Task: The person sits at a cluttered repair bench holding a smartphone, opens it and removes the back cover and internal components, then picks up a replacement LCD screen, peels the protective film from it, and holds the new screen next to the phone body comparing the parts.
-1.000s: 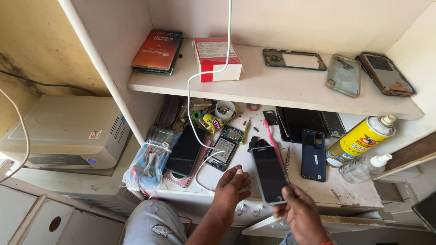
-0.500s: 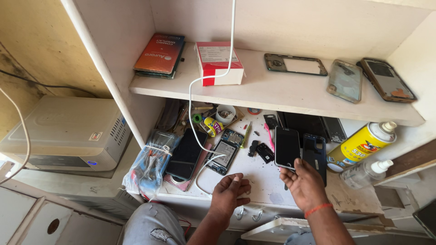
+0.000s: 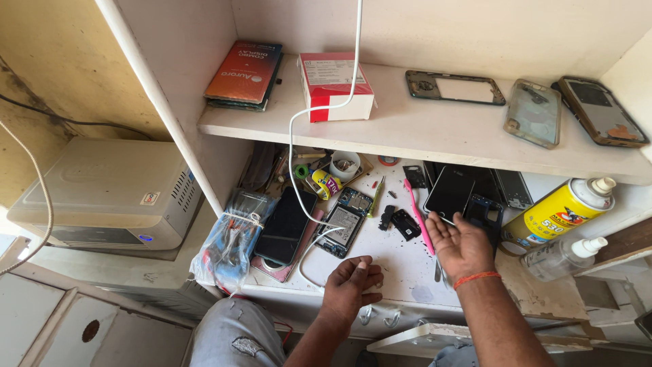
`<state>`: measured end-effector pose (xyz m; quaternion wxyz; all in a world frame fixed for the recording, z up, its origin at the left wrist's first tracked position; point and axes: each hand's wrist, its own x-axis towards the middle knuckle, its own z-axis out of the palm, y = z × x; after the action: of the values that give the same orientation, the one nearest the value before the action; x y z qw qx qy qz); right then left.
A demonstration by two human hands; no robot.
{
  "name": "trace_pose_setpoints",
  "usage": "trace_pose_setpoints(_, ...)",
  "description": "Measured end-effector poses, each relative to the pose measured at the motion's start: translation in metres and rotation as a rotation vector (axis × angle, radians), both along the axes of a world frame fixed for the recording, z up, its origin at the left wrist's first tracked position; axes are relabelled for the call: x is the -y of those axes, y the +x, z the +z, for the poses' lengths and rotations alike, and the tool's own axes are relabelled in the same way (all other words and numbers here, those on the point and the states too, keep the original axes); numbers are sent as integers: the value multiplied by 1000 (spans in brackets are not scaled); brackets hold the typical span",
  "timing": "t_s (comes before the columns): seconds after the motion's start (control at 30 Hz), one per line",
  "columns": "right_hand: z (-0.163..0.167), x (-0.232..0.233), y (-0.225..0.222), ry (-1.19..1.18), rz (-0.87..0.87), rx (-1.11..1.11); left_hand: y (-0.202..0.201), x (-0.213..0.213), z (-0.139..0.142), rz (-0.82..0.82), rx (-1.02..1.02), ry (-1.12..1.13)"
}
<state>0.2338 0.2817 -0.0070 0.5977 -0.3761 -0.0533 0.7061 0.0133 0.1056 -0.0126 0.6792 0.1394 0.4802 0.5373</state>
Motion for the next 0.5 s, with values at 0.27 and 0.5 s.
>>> trace_pose_setpoints(0.27,35,9,-16,-23,-70,-60,4,0,-8,32,-2,38)
trace_pose_setpoints(0.5,66,12,-22,-103,34,138,13,-1,30,-25,-371,109)
